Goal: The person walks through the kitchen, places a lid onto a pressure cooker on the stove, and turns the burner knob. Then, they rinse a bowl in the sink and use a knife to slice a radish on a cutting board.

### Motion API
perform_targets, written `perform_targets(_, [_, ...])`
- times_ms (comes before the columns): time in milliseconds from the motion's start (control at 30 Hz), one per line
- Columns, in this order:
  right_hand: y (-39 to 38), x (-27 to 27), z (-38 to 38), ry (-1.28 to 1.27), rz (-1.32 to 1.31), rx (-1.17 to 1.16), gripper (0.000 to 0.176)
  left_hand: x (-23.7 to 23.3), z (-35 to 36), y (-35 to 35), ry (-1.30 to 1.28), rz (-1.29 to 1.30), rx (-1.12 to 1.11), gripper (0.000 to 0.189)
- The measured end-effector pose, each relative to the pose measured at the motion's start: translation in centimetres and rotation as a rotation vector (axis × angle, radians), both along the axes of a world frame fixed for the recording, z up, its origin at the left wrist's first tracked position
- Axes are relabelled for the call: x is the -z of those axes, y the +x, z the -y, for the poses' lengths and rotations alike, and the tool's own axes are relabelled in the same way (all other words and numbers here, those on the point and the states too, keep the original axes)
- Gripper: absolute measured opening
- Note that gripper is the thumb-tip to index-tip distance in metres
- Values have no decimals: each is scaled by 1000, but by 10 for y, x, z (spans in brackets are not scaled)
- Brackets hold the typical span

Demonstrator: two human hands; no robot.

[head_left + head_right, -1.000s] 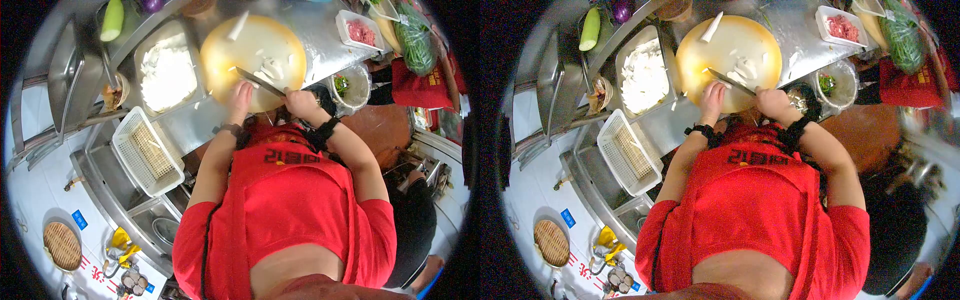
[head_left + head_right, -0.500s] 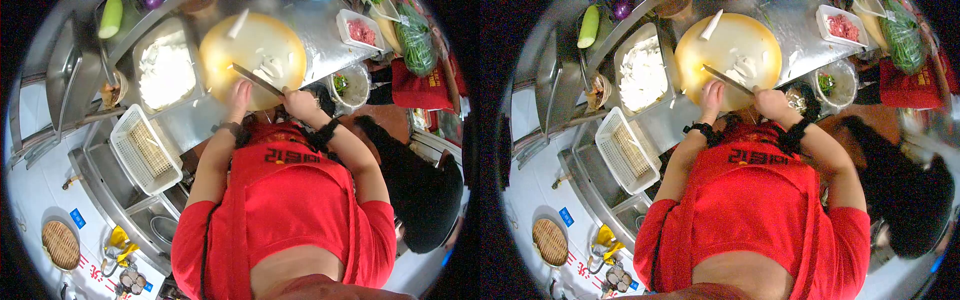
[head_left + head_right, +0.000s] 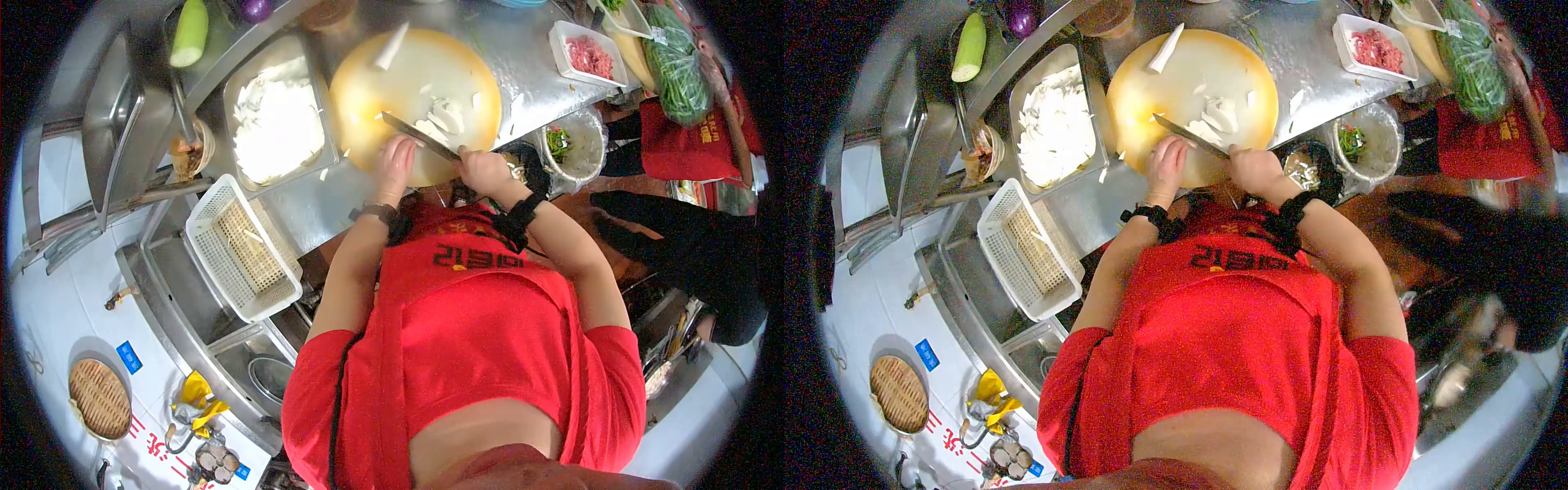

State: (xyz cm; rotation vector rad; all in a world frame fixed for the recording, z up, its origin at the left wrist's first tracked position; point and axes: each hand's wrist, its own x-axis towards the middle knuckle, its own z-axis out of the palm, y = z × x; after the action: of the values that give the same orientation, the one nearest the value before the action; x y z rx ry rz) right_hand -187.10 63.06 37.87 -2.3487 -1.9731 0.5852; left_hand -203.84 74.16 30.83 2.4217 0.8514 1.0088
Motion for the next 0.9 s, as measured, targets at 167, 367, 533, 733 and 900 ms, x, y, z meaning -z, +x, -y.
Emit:
perform_targets(167, [8,-15,12,-19,-54,26,23,-1,3,0,9,-21,-29,9])
perform_targets(367, [11,-21,14,-32,-27,-5,26,0,4,0,8,-21,-46,10])
perform_targets(533, [11,-24,15,-33,-23,2,25,-3,4,0,30,-29,-42,12])
perform_targets(733, [5,-16,9,-23,-40,6,24,5,1,-2,34,-60,-39,11])
perform_targets(900, [-6,5,-5,-33,16,2,25,2,1,-1,63,-52,-33,10])
